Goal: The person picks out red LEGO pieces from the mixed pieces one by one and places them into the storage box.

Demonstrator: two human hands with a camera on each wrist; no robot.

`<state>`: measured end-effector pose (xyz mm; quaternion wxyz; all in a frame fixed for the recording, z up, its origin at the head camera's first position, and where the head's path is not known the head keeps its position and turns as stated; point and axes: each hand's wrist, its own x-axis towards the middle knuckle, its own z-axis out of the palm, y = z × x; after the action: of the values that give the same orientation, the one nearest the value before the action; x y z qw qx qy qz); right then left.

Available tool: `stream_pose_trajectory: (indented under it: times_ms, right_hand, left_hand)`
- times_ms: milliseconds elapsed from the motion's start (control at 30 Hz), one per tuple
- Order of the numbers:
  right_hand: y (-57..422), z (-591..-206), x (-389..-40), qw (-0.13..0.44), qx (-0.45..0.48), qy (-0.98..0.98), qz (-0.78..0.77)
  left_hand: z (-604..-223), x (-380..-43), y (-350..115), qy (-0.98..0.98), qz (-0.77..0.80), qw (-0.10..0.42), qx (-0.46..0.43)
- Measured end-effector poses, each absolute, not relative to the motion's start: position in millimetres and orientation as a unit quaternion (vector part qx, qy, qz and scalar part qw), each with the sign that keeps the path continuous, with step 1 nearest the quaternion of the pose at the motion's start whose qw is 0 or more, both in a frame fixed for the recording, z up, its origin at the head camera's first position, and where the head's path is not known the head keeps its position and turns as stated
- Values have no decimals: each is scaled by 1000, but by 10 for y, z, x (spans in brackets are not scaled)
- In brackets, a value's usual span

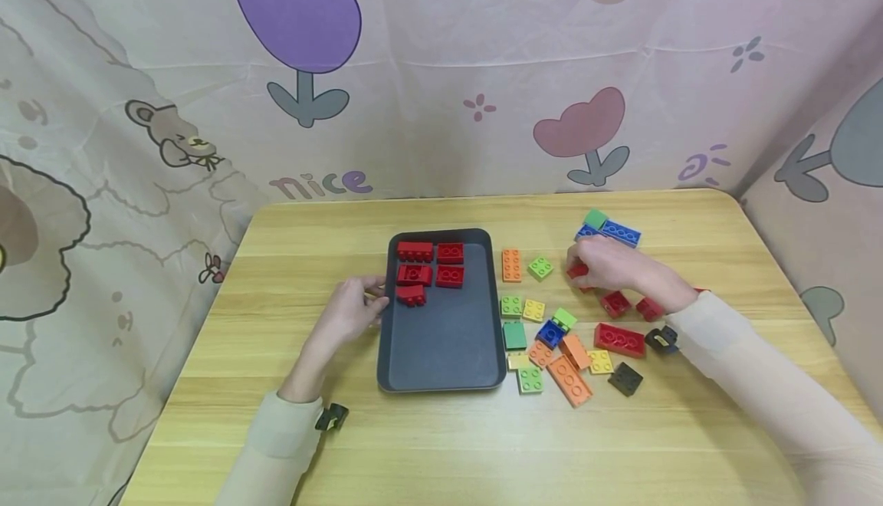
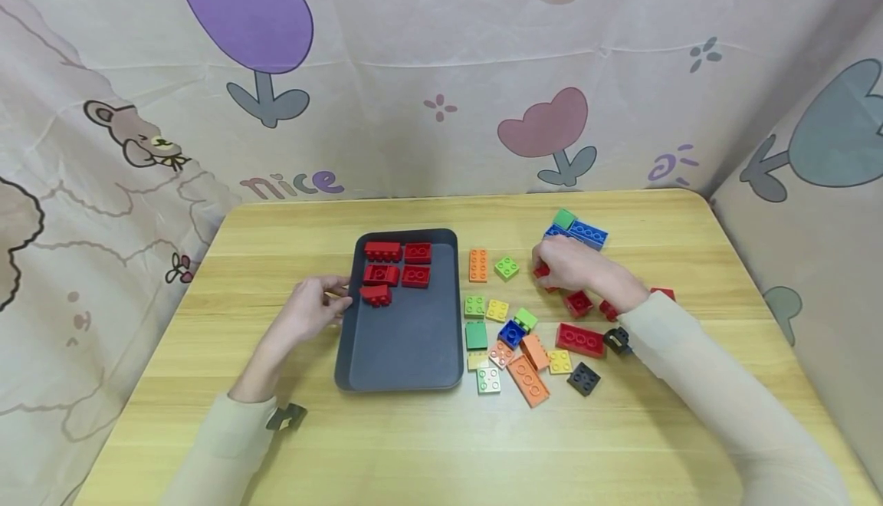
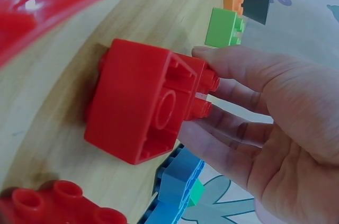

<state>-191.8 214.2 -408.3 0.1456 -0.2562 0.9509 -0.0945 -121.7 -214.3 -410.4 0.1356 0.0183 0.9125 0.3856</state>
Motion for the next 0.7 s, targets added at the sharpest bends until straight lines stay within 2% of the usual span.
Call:
stream_pose_trajectory:
  times_ms: [700]
  right_hand:
    - [2136, -4072, -1893, 132, -273, 949, -89]
  left_hand:
    - [-4098, -1212, -2142, 909, 392, 137, 18]
